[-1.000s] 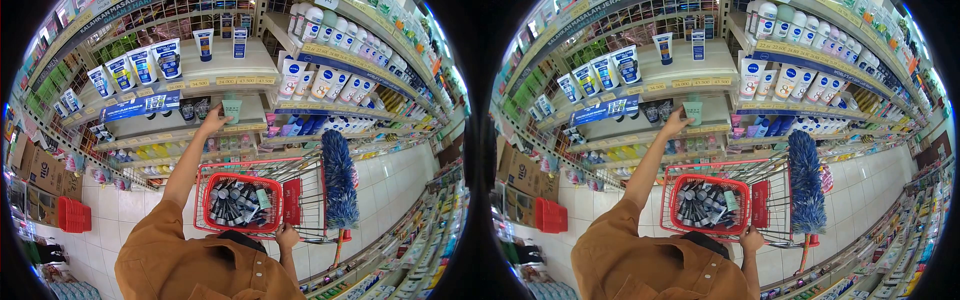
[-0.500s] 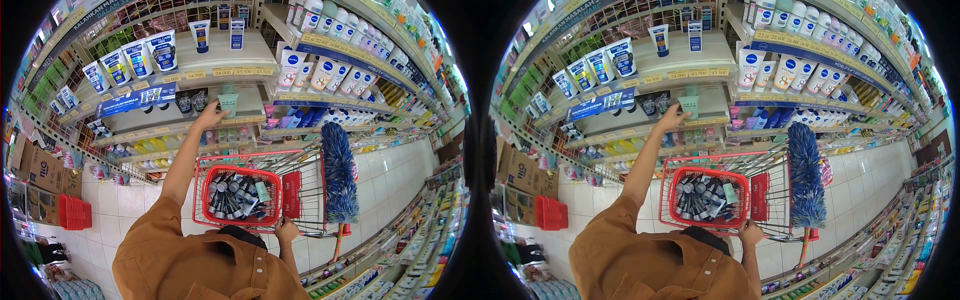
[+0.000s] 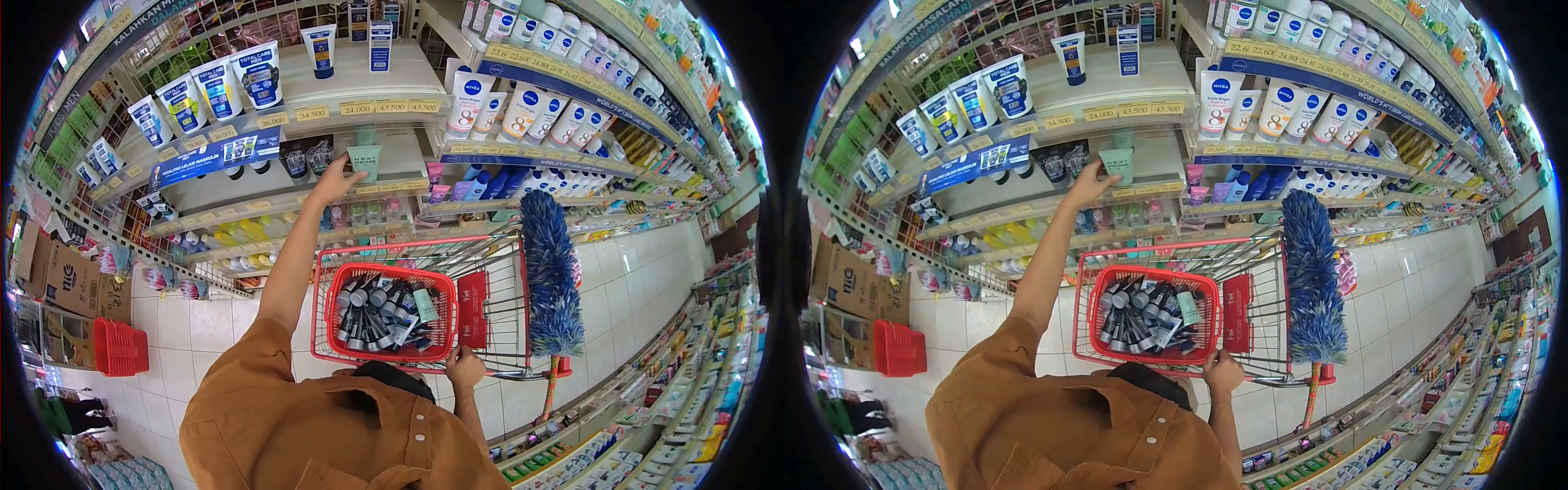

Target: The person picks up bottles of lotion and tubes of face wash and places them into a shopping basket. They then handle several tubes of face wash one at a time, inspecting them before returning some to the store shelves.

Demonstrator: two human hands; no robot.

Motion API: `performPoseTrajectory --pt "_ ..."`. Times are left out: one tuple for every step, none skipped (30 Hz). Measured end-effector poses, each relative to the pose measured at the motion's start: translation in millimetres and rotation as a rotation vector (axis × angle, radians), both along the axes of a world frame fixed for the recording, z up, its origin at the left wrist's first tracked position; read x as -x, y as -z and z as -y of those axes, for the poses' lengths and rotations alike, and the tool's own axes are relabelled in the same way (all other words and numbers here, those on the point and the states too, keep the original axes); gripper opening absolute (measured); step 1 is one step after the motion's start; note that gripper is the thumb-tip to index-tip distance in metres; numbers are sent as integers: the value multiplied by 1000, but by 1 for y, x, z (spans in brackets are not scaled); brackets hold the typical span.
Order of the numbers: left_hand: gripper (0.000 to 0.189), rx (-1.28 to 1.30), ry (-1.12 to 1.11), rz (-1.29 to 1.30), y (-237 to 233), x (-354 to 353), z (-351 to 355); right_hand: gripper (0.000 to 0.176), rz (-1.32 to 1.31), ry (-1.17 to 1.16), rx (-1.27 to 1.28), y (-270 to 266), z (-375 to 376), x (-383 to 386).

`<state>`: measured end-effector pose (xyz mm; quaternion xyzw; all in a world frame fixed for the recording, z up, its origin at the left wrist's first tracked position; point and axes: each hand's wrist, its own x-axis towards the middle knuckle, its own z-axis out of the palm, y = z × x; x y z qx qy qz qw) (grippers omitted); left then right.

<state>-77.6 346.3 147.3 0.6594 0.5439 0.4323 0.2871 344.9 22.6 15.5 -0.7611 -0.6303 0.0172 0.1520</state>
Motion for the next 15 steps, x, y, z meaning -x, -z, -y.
performPoseTrajectory --pt "63 -42 9 -26 2 1 -2 25 3 -1 0 -1 0 0" --pt "64 -38 14 -15 0 1 2 25 -2 2 -7 -1 5 2" --pt "65 -30 14 -5 0 1 2 25 -8 0 -11 1 4 1" --pt "66 -21 16 4 -1 0 3 25 -15 0 -14 2 4 0" --pt "68 -13 5 5 -1 0 2 25 -15 -4 -20 3 3 0" --pt "69 -4 -6 5 0 0 1 25 -15 -7 -26 2 3 0" --pt "70 5 -16 6 0 -1 1 25 -15 -11 -31 2 3 0" --pt "74 -12 -33 1 1 -1 0 25 -13 -10 -29 1 3 0" --pt "77 -31 -46 -5 -1 -1 4 25 -11 -5 -28 -2 7 3" --pt "81 -43 -65 -11 0 -2 6 25 -9 -5 -21 -4 8 3" --pt "82 -45 -73 -27 0 -3 7 25 -13 -5 -16 -4 8 3" --pt "83 -48 -81 -43 -5 -4 10 25 -17 -6 -11 -3 8 2" --pt "84 -52 -90 -59 -10 -6 12 25 -21 -7 -8 -3 7 1" --pt "83 -50 -104 -53 -12 -7 14 25 -29 -3 -11 -2 8 1" --pt "83 -46 -117 -48 -13 -8 16 24 -18 -3 -2 -3 9 1"
